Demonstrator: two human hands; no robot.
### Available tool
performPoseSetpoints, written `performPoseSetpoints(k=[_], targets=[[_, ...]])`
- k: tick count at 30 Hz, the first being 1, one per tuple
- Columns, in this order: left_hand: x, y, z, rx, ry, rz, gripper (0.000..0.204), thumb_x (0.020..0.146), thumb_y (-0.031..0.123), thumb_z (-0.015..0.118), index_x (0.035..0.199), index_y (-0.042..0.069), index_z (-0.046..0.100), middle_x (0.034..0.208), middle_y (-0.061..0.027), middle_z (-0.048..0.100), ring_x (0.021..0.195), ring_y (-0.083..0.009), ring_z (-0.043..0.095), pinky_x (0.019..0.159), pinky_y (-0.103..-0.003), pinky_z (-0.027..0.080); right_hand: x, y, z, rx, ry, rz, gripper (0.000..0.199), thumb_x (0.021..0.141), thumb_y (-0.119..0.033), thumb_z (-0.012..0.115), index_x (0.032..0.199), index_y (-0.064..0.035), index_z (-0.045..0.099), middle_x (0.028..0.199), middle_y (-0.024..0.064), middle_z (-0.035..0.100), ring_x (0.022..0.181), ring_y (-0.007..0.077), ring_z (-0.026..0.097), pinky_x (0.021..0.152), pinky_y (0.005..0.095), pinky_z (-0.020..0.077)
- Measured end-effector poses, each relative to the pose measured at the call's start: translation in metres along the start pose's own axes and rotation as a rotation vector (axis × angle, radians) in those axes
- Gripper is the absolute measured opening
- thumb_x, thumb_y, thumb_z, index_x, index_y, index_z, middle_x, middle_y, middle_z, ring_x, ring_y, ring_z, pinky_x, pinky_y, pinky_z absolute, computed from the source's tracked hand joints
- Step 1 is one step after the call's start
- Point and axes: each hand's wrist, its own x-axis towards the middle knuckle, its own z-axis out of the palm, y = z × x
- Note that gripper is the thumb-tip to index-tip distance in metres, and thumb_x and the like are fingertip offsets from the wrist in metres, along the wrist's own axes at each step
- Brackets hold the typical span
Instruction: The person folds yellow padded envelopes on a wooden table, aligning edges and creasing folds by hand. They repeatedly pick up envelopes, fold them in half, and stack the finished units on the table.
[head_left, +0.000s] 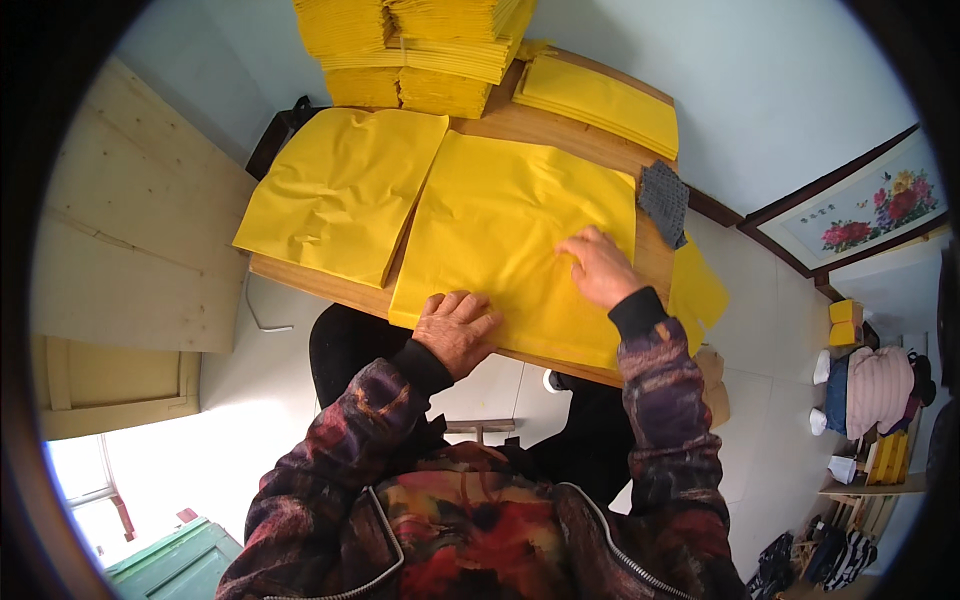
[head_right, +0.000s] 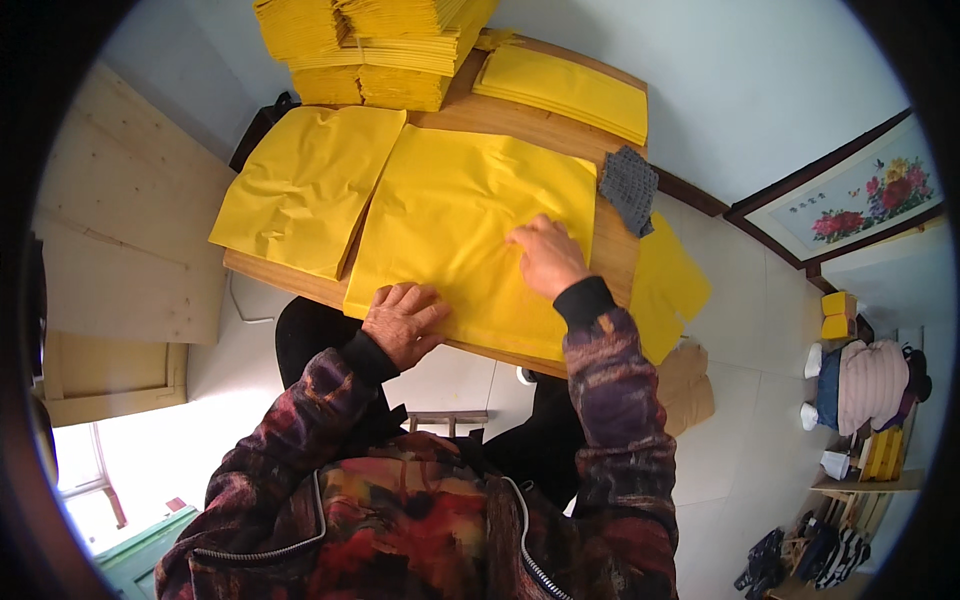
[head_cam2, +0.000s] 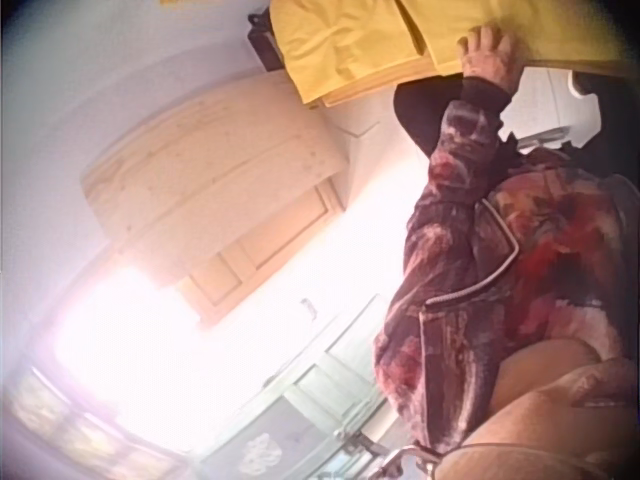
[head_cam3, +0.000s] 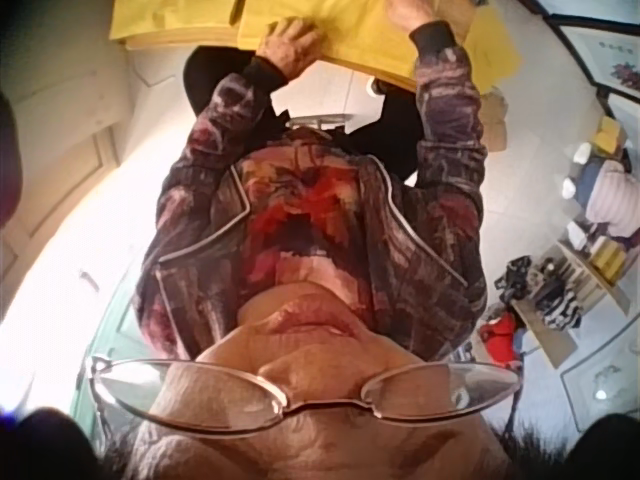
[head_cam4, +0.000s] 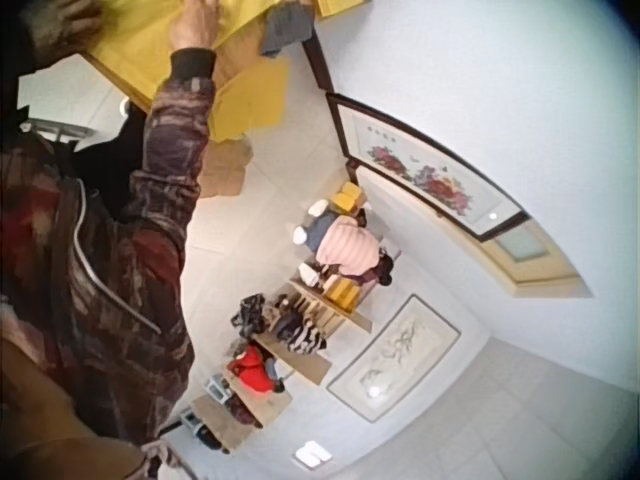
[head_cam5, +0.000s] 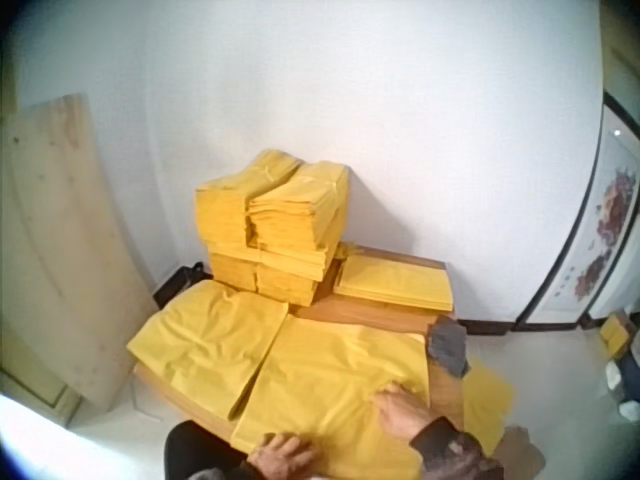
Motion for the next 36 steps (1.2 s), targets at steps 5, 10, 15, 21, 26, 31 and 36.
performPoseSetpoints(k=[5,10,15,21,26,31,36], targets=[[0.001,-0.002,-0.001,-0.004,-0.02,0.002,0.046,0.076,0.027,0.073,0.12,0.019,0.06,0.122,-0.0064,0.054,0.113,-0.0311,0.05,0.095,-0.047,0.039,0.012,0.008,-0.008,-0.078,0.0,0.105,0.035,0.085,-0.007,0.057,0.119,-0.012,0.061,0.12,0.0115,0.054,0.114,0.0352,0.051,0.094,0.0442,0.047],[0.002,-0.002,-0.004,-0.001,-0.075,-0.021,0.05,0.075,0.033,0.074,0.121,0.019,0.06,0.128,-0.0077,0.051,0.118,-0.0324,0.048,0.098,-0.049,0.037,-0.016,-0.003,-0.009,-0.189,0.181,0.118,0.042,0.081,-0.012,0.066,0.123,-0.0072,0.057,0.126,0.0137,0.052,0.116,0.0366,0.05,0.094,0.0431,0.0473],[-0.003,-0.007,-0.018,0.071,-0.073,-0.035,0.077,0.068,0.052,0.079,0.133,0.021,0.052,0.144,-0.0125,0.04,0.131,-0.0357,0.038,0.106,-0.052,0.031,-0.073,-0.033,-0.001,-0.084,0.052,-0.069,0.06,0.076,-0.029,0.077,0.126,-0.003,0.055,0.134,0.0184,0.047,0.126,0.0386,0.043,0.104,0.0455,0.0388],[-0.012,-0.023,-0.022,0.206,-0.199,-0.06,0.066,0.073,0.039,0.075,0.131,0.02,0.051,0.138,-0.0089,0.044,0.128,-0.0296,0.042,0.103,-0.048,0.032,-0.113,-0.047,0.002,-0.078,-0.025,0.074,0.073,0.07,-0.041,0.082,0.127,-0.0041,0.055,0.142,0.0169,0.04,0.13,0.0368,0.039,0.103,0.0475,0.0378],[-0.028,-0.035,-0.02,0.219,-0.226,0.059,0.06,0.07,0.008,0.063,0.128,0.016,0.053,0.134,-0.0066,0.048,0.123,-0.026,0.046,0.098,-0.042,0.037,-0.138,-0.051,0.009,-0.139,-0.017,0.069,0.072,0.069,-0.034,0.082,0.13,-0.0094,0.053,0.143,0.0136,0.038,0.131,0.0348,0.039,0.101,0.0457,0.0391],[-0.036,-0.046,-0.028,0.136,-0.024,0.151,0.042,0.069,0.009,0.064,0.111,0.012,0.063,0.123,-0.0061,0.06,0.113,-0.0257,0.057,0.089,-0.041,0.047,-0.15,-0.047,0.017,-0.187,0.074,0.036,0.066,0.068,-0.018,0.078,0.128,-0.0088,0.054,0.139,0.0114,0.043,0.127,0.0335,0.044,0.1,0.0443,0.0394],[-0.031,-0.057,-0.037,-0.102,0.047,0.113,0.019,0.074,0.007,0.065,0.093,0.01,0.068,0.104,-0.004,0.07,0.095,-0.0257,0.066,0.085,-0.04,0.05,-0.152,-0.036,0.017,-0.11,0.172,-0.003,0.059,0.066,-0.01,0.073,0.122,-0.0072,0.057,0.13,0.0092,0.051,0.118,0.0296,0.053,0.095,0.043,0.0417]])
